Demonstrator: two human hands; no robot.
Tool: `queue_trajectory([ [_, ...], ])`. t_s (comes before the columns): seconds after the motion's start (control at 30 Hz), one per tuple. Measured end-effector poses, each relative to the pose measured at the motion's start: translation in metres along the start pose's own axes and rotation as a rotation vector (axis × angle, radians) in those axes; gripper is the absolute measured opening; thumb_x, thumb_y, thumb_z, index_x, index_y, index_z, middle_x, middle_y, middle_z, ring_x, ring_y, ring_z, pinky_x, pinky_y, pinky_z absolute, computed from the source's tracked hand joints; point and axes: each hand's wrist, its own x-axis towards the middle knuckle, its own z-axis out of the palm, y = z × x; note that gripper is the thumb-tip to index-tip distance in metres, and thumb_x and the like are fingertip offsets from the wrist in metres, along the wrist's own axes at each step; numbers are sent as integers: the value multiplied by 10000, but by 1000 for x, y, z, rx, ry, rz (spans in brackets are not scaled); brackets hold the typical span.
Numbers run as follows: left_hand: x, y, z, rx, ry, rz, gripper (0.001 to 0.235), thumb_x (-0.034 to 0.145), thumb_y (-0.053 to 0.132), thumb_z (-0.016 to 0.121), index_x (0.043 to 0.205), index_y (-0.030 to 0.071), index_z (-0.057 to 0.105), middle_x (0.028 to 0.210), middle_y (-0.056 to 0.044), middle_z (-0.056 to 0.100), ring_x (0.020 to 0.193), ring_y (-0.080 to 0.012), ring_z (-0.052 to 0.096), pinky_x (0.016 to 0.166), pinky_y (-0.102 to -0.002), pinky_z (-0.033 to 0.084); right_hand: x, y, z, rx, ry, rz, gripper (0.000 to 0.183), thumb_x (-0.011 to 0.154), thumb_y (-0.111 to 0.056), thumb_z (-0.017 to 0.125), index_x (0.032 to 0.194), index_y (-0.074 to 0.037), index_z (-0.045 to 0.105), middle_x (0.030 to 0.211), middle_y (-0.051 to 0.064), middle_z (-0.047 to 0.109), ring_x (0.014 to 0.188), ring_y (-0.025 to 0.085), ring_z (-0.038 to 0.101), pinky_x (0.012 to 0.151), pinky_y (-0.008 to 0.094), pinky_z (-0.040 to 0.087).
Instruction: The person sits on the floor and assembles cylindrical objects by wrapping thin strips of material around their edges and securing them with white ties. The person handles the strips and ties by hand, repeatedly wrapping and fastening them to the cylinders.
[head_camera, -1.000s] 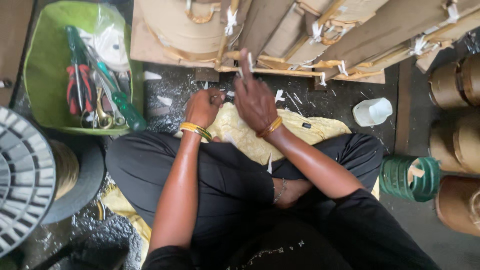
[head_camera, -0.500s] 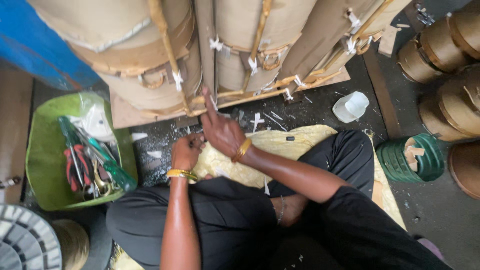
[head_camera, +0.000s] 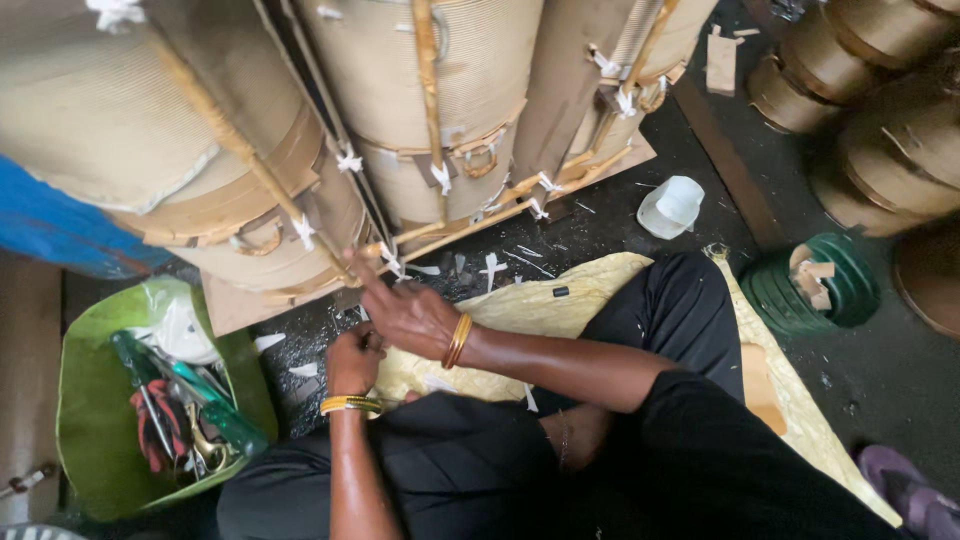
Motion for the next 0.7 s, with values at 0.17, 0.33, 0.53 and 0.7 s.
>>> queue_trajectory([
  [0.17,5,-11,7,-39,-34,11,230,948,188,651,1083,42,766,838,-121,794,730,-198,773,731,-349,576,-15,8,23,-150,-130,-6,141,910,-70,587,1011,-24,674,1696,114,246,515,109,624,398,275,462],
  [0.33,11,-16,8,-92,-80,-8,255,954,162,611,1127,29,743,859,-109,805,736,-189,788,715,-340,588,7,6,2,51,-58,42,121,880,-105,605,954,-33,667,1707,199,255,558,118,647,486,279,482],
  [0.53,4,-10,1,-42,-65,-85,268,963,252,661,1138,78,765,867,-103,804,743,-187,772,724,-322,563,-36,78,-142,142,495,38,138,946,-150,708,941,-13,725,1344,153,669,604,126,632,557,289,516],
  [0.7,3,7,6,63,-65,-82,249,952,248,680,1127,104,784,857,-116,803,758,-193,763,748,-342,560,-64,209,-291,-535,414,82,169,993,-151,737,939,-13,654,1522,173,602,797,177,682,690,287,560],
])
